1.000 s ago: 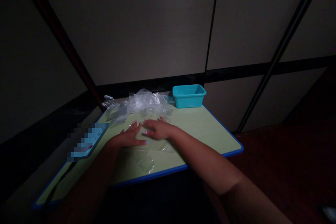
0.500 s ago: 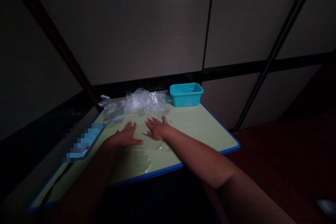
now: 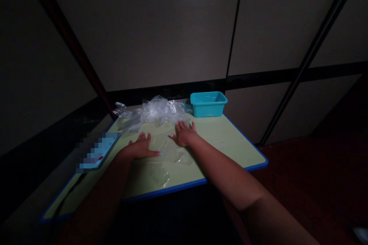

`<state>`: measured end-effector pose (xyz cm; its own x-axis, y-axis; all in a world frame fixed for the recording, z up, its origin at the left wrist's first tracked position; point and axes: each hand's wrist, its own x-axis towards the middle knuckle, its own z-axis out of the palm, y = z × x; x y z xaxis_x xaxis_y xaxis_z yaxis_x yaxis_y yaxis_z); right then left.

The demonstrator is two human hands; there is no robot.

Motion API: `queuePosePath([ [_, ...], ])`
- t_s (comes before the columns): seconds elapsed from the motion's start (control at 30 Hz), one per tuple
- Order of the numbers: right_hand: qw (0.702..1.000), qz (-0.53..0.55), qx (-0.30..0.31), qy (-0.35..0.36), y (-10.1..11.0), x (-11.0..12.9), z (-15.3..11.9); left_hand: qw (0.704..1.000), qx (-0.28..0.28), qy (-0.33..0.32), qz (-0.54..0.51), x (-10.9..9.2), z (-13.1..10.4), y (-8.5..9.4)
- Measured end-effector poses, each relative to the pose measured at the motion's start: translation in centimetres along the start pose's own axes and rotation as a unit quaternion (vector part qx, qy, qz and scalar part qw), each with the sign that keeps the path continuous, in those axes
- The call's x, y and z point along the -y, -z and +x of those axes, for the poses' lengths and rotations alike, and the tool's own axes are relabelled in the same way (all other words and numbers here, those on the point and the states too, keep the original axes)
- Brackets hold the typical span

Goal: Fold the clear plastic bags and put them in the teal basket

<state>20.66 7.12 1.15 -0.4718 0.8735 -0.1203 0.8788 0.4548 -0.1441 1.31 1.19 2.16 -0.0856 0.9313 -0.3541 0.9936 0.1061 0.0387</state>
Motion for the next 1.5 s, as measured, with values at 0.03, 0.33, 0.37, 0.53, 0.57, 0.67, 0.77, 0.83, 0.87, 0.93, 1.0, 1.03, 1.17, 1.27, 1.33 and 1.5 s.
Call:
queuePosePath([
  [0.03,1.000,0.003,-0.018,0.012,0.0,0.0,0.0,1.000,-0.014,-0.004,-0.007,0.0,0.0,0.0],
  [0.33,0.980,0.033,-0.036,0.196,-0.7,2.1,-0.7,0.988,-0.108,-0.110,-0.019,-0.2,0.5,-0.5],
  [0.37,0.977,0.035,-0.031,0.207,-0.9,2.3,-0.7,0.988,-0.098,-0.118,-0.017,-0.2,0.6,-0.6],
  [0.53,0.973,0.029,-0.016,0.227,-1.5,2.6,-0.3,0.989,-0.051,-0.136,-0.013,-0.4,0.9,-1.0],
  [0.57,0.974,0.029,-0.013,0.223,-1.6,2.6,-0.2,0.990,-0.045,-0.135,-0.012,-0.5,0.9,-1.1],
  [0.67,0.977,0.033,-0.006,0.210,-1.7,2.4,-0.1,0.992,-0.037,-0.124,-0.008,-0.6,1.1,-1.3],
  [0.77,0.981,0.031,0.002,0.194,-1.6,2.2,-0.1,0.993,-0.036,-0.112,-0.007,-0.6,1.1,-1.4],
  [0.83,0.984,0.028,0.004,0.178,-1.4,2.0,-0.1,0.994,-0.037,-0.107,-0.007,-0.6,1.1,-1.4],
  [0.87,0.985,0.028,0.006,0.169,-1.3,2.0,-0.1,0.994,-0.038,-0.103,-0.008,-0.6,1.1,-1.5],
  [0.93,0.988,0.027,0.011,0.154,-1.1,1.8,-0.1,0.995,-0.040,-0.096,-0.011,-0.6,1.2,-1.5],
  [1.0,0.990,0.025,0.018,0.141,-1.0,1.6,0.0,0.995,-0.042,-0.089,-0.012,-0.6,1.2,-1.6],
  [1.03,0.990,0.024,0.021,0.135,-0.9,1.4,0.0,0.995,-0.043,-0.085,-0.012,-0.6,1.2,-1.6],
  [1.17,0.994,0.020,0.026,0.108,-0.8,0.8,0.4,0.996,-0.048,-0.069,-0.011,-0.6,1.3,-1.7],
  [1.27,0.995,0.024,0.028,0.094,-0.7,0.3,0.6,0.996,-0.052,-0.072,-0.009,-0.6,1.4,-1.7],
  [1.33,0.995,0.027,0.035,0.088,-0.5,0.1,0.6,0.996,-0.050,-0.070,-0.006,-0.6,1.3,-1.6],
  [1.5,0.996,0.025,0.045,0.071,0.0,-0.3,0.6,0.997,-0.041,-0.063,-0.004,-0.7,1.1,-1.4],
])
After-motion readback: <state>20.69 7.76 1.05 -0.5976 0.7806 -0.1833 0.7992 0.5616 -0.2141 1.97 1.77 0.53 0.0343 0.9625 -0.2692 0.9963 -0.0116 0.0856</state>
